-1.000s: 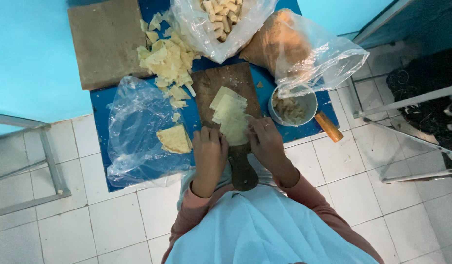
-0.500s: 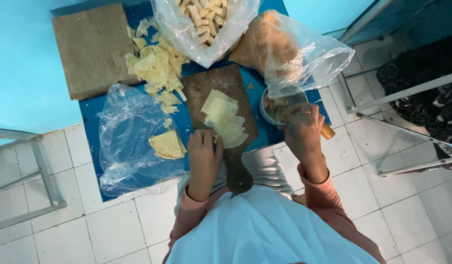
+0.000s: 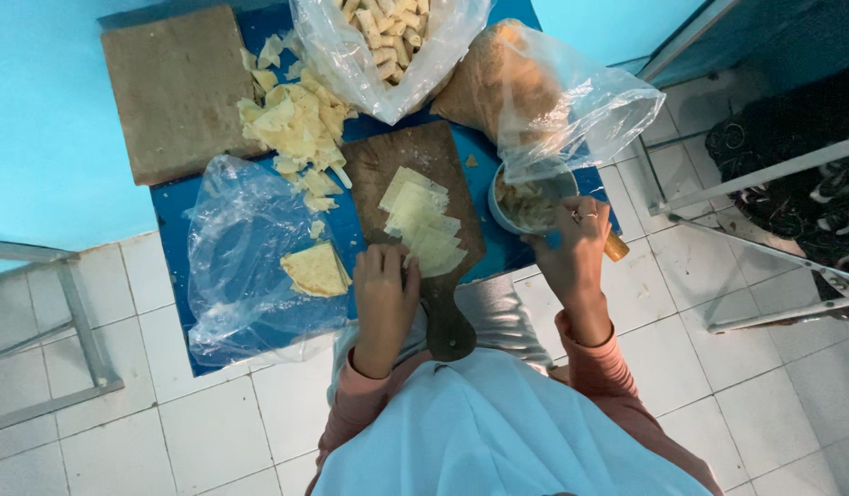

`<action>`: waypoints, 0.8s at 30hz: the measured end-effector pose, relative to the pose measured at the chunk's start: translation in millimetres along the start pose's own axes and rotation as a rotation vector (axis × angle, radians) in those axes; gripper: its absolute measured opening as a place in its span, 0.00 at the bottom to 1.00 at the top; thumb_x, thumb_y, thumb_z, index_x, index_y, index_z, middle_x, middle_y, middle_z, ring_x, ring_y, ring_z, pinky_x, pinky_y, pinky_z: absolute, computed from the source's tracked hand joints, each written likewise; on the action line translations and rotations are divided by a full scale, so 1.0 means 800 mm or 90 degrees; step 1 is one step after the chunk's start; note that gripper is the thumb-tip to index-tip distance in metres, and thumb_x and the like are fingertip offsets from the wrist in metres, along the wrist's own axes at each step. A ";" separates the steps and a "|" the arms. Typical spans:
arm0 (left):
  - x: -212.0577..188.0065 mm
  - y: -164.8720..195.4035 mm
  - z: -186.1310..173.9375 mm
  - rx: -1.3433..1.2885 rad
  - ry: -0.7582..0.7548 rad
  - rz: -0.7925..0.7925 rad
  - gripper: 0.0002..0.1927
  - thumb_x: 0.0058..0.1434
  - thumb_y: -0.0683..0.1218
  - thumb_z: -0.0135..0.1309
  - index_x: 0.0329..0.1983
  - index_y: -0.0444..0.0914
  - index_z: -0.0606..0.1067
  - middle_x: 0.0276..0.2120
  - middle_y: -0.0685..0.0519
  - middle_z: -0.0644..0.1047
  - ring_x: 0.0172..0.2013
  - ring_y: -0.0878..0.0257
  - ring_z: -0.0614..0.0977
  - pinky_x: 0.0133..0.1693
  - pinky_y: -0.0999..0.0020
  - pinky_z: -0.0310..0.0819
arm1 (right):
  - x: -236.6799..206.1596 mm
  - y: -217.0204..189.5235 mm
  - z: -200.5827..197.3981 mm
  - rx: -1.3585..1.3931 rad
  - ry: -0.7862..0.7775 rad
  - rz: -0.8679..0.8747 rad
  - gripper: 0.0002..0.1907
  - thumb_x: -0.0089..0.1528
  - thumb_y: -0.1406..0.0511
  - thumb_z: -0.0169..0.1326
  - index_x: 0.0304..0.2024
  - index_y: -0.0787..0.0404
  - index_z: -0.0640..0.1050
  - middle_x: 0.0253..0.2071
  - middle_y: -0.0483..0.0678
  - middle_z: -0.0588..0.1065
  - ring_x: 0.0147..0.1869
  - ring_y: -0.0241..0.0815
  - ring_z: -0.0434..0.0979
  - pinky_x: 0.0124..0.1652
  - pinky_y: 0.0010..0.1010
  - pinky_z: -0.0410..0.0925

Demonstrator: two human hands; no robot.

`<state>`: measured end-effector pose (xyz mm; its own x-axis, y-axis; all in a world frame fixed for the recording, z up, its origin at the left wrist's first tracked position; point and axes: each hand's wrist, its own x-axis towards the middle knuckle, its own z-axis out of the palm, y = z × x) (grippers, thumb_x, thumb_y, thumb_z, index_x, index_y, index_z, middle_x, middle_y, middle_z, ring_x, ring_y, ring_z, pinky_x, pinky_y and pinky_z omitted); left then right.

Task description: The person sits at a small blue table and tears thin cracker sheets into smaller pieces by hand, placing the pieces into a white bowl. They occasionally use a spoon to scoop from the bowl and reach into plastic bags of puffed snacks on the table.

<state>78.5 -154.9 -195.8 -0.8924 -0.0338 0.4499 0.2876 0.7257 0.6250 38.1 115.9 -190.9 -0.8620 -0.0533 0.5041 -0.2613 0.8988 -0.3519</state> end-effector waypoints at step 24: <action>-0.043 -0.021 0.023 -0.031 -0.034 0.110 0.19 0.62 0.44 0.61 0.56 0.34 0.77 0.59 0.48 0.76 0.60 0.48 0.74 0.57 0.51 0.66 | -0.009 -0.076 0.051 0.077 -0.297 -0.308 0.33 0.65 0.50 0.51 0.66 0.64 0.73 0.77 0.57 0.54 0.83 0.61 0.43 0.72 0.62 0.46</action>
<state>97.6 -153.6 -233.6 -0.8450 0.1266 0.5195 0.4539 0.6834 0.5718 42.3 44.1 -204.9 -0.7256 -0.6438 0.2430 -0.6880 0.6730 -0.2715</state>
